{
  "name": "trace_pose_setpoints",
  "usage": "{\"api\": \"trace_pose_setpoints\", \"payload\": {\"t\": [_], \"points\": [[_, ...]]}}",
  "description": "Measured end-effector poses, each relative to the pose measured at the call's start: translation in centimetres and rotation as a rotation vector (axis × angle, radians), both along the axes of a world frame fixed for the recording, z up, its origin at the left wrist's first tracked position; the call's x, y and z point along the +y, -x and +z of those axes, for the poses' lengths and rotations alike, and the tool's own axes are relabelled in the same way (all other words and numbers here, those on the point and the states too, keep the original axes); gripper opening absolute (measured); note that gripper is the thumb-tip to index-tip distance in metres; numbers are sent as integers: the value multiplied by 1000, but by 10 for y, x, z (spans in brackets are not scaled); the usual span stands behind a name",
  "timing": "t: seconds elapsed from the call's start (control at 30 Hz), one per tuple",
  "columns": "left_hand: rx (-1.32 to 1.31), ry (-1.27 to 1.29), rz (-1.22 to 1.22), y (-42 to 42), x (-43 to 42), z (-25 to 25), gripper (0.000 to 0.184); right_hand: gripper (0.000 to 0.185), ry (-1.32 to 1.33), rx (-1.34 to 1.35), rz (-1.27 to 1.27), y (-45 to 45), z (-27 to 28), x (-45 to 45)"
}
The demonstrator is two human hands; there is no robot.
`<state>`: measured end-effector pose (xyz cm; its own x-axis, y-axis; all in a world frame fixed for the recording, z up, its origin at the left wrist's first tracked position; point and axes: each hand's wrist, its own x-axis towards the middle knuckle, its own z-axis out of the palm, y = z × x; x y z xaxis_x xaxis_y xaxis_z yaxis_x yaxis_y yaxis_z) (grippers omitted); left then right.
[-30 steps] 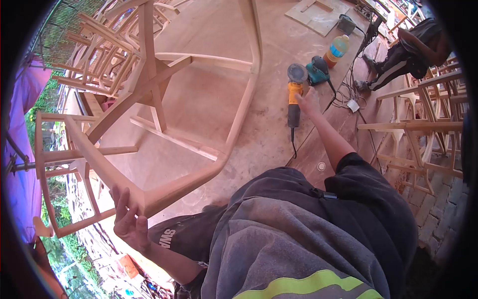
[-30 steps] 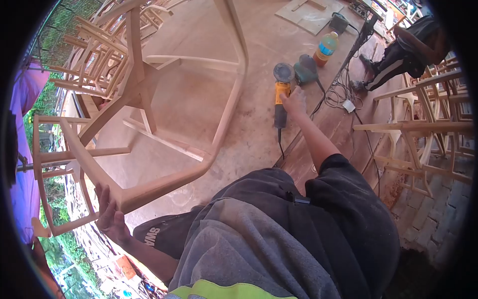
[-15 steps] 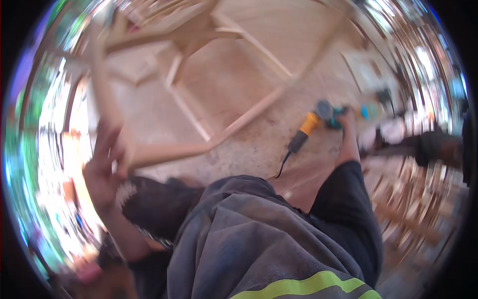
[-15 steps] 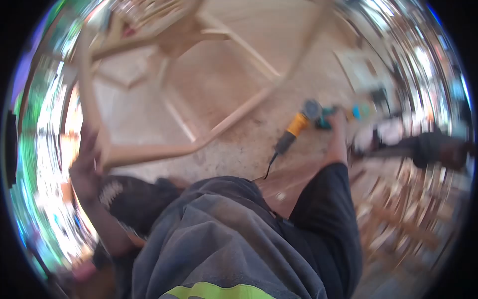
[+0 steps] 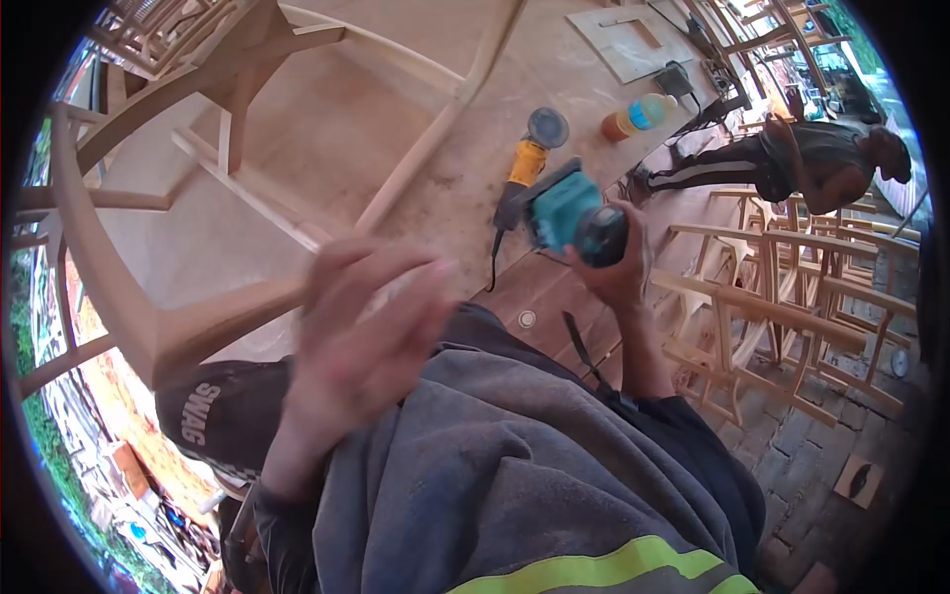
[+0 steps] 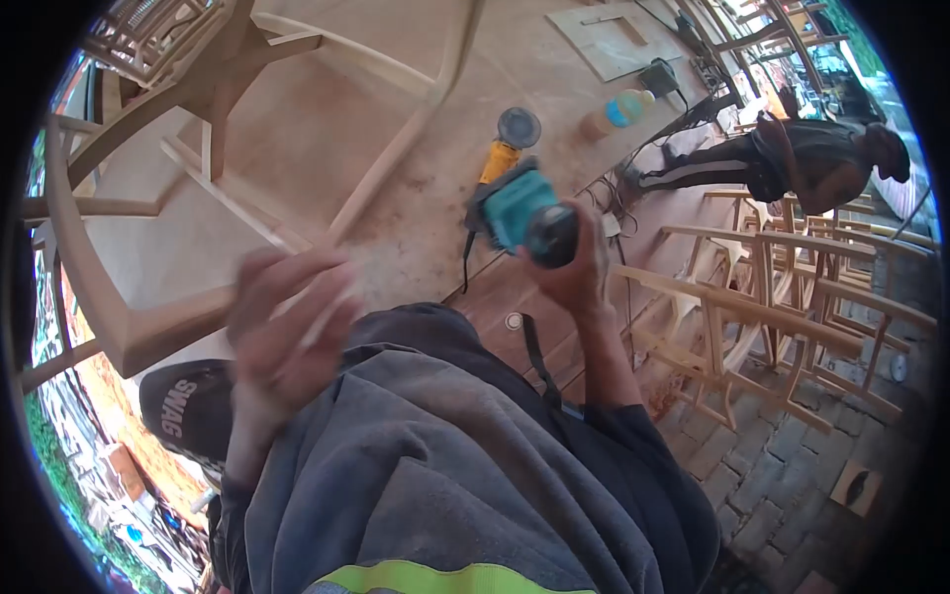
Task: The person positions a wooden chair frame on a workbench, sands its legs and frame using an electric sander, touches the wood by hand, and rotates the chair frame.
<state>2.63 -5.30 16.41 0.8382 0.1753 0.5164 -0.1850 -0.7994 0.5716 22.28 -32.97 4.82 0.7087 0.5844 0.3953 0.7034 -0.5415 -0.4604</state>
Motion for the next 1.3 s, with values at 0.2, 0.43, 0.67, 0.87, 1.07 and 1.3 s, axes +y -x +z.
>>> {"api": "trace_pose_setpoints", "payload": {"t": [0.2,0.43,0.67,0.87,1.07,1.3], "points": [[110,110,-176,1,-29,-17,48,80,-245,-32,365,81,48,77],[143,-86,23,62,-10,2,47,75,-367,-34,608,107,59,139],[23,-167,53,83,-7,14,44,68,-406,-161,756,106,73,152],[-264,-148,55,71,-27,18,53,75,-769,-135,612,130,50,169],[-147,-189,80,67,-5,52,52,78,-888,-31,540,161,55,192],[-150,-220,72,78,4,56,43,82,-936,69,502,177,58,208]]}}
